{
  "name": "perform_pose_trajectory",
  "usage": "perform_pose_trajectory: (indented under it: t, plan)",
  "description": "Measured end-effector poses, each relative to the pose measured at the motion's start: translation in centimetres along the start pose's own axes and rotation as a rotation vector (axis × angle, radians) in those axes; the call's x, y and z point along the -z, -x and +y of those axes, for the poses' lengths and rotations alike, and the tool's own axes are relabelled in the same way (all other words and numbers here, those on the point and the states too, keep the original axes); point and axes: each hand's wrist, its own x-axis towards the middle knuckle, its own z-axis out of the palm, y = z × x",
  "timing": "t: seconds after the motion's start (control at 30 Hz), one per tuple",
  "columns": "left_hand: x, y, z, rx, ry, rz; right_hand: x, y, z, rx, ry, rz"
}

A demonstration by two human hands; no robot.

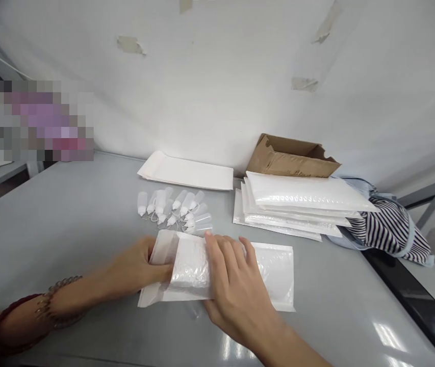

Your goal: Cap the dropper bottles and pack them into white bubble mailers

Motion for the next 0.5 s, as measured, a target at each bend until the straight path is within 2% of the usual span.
perform_pose_trajectory:
  t: [0.1,0.23,0.3,0.4,0.5]
  plan:
    - [-0.1,0.0,0.1,0.0,-0.058,0.08,0.1,-0.1,0.9,0.021,0.001,0.052]
    - [0.2,0.4,0.1,-0.214,-0.199,0.232,0.7,-0.3,2.8,0.013,0.089,0.161]
    - [0.3,0.8,0.1,-0.378,-0.329,0.198,1.1,-0.3,3.9,-0.044,0.106,0.205]
    - [0.1,1.3,0.1,-0.67,-0.635,0.068,1.4,-0.1,5.0,-0.156,0.09,0.226]
    - [-0.1,1.3,0.1,-0.791,-0.879,-0.027,1.3,0.0,5.6,-0.213,0.086,0.201]
